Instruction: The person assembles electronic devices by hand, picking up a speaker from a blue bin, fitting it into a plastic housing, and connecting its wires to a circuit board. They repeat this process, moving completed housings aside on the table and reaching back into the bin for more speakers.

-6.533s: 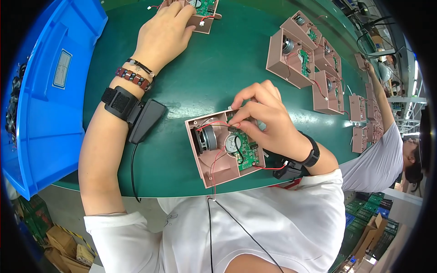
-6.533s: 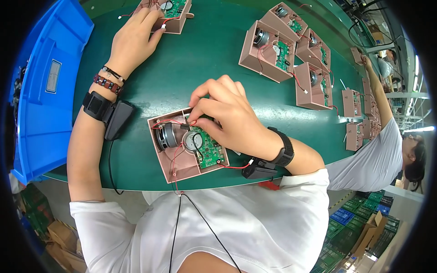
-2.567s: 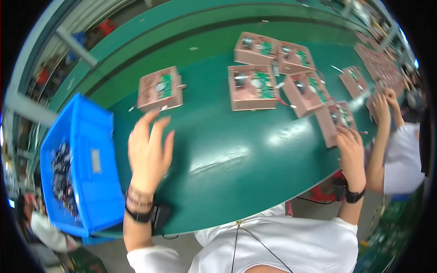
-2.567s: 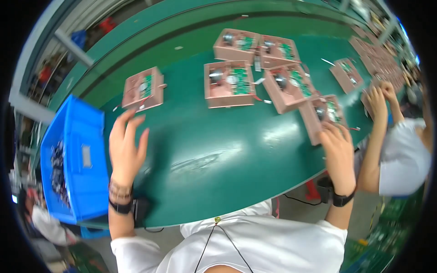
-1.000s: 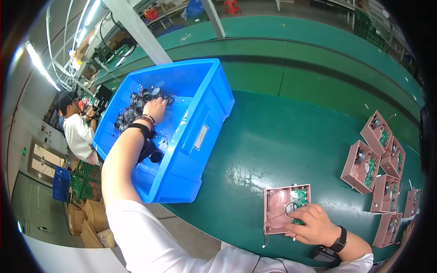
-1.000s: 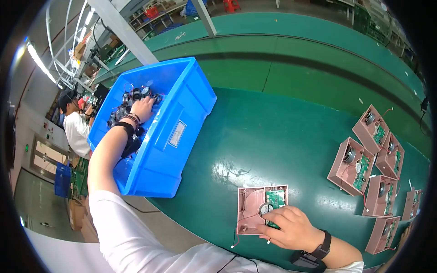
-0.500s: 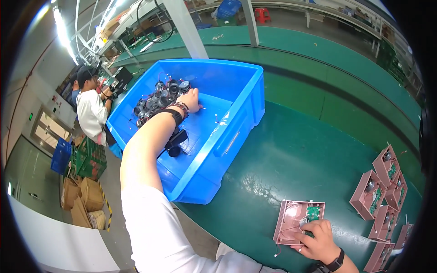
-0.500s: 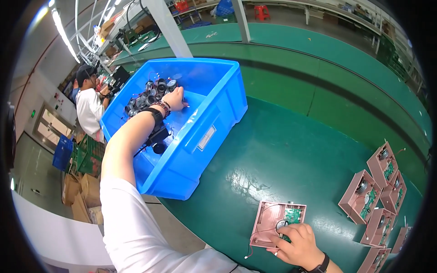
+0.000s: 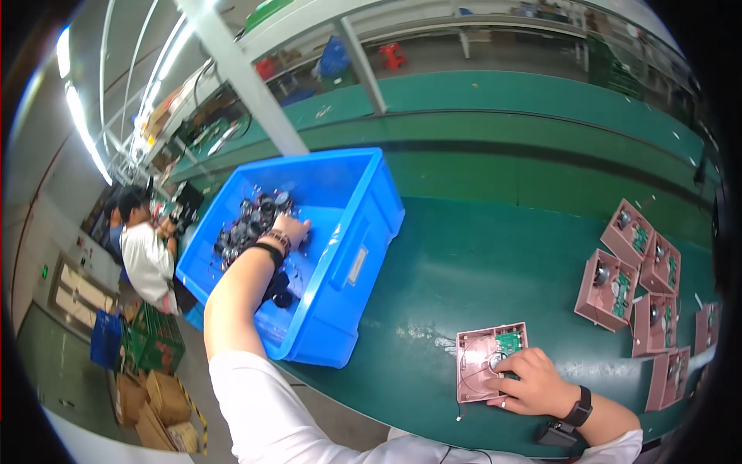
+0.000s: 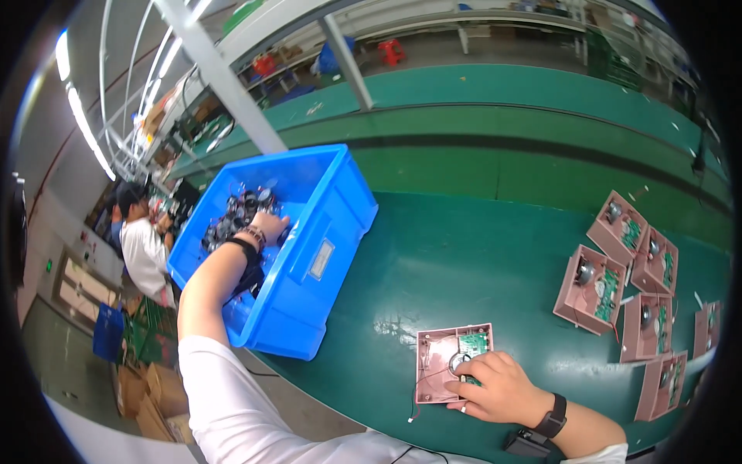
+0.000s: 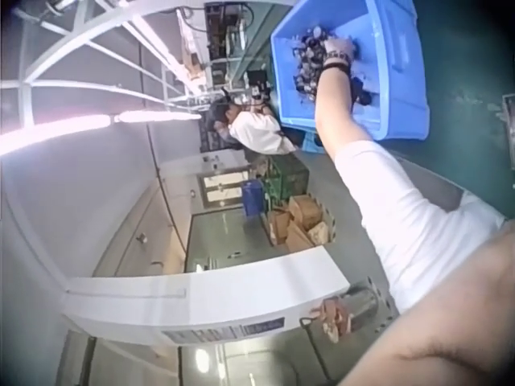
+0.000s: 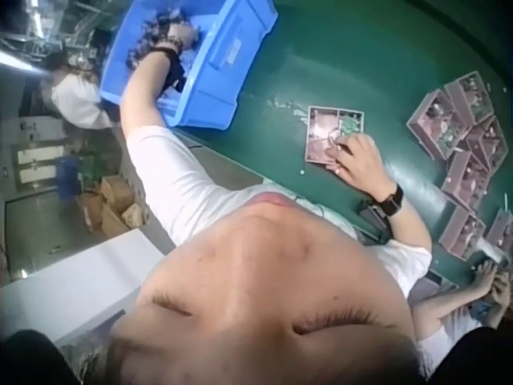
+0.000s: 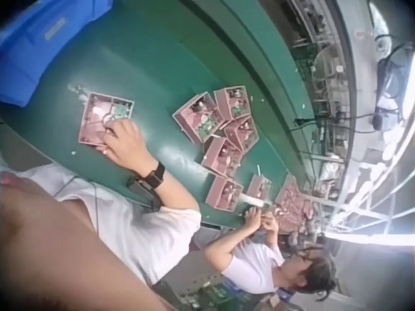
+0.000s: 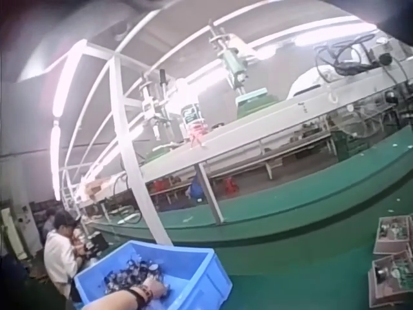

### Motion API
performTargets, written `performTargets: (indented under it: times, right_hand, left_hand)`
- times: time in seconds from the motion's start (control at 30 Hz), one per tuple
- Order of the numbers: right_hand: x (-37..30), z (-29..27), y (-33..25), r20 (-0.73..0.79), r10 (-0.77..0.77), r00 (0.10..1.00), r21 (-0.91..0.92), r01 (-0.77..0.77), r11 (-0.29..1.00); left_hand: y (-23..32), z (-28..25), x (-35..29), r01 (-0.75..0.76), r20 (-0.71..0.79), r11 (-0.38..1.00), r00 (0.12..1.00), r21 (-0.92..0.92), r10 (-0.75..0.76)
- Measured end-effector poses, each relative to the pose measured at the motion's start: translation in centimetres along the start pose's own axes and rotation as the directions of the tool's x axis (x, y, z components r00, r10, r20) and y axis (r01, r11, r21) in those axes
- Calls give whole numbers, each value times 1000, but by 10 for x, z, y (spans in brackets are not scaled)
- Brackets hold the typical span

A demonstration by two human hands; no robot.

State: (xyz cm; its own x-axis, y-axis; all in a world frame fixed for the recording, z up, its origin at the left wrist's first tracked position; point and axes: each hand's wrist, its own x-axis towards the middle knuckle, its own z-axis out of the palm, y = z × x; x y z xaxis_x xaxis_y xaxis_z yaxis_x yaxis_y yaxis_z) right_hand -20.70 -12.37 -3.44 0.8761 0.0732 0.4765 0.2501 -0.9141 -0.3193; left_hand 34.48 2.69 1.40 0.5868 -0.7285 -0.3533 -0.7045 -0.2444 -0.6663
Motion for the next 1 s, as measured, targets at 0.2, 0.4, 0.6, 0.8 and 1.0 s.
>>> performTargets:
  times: [0.2, 0.4, 0.6, 0.8, 1.0]
  right_hand:
    - [2, 0, 3, 36, -3, 999, 3, 2, 1000]
    - [-5, -2, -3, 13, -81, 997, 27, 80, 996]
    - [-3, -12, 3, 107, -144, 984, 31, 142, 989]
    - [-1, -49, -1, 321, -100, 942, 6, 103, 995]
    - [6, -86, -2, 420, -25, 907, 118, -28, 993]
  left_hand:
    - [-8, -51, -10, -47, -123, 993, 992, -106, 34]
    - [-24, -144, -91, -41, -520, 883, 821, -467, -236]
    - [20, -188, -197, -218, -769, 811, 517, -543, -376]
    - [162, -199, -278, -446, -876, 840, 478, -309, -69]
    - [256, -165, -218, -765, -856, 437, 517, -473, -20]
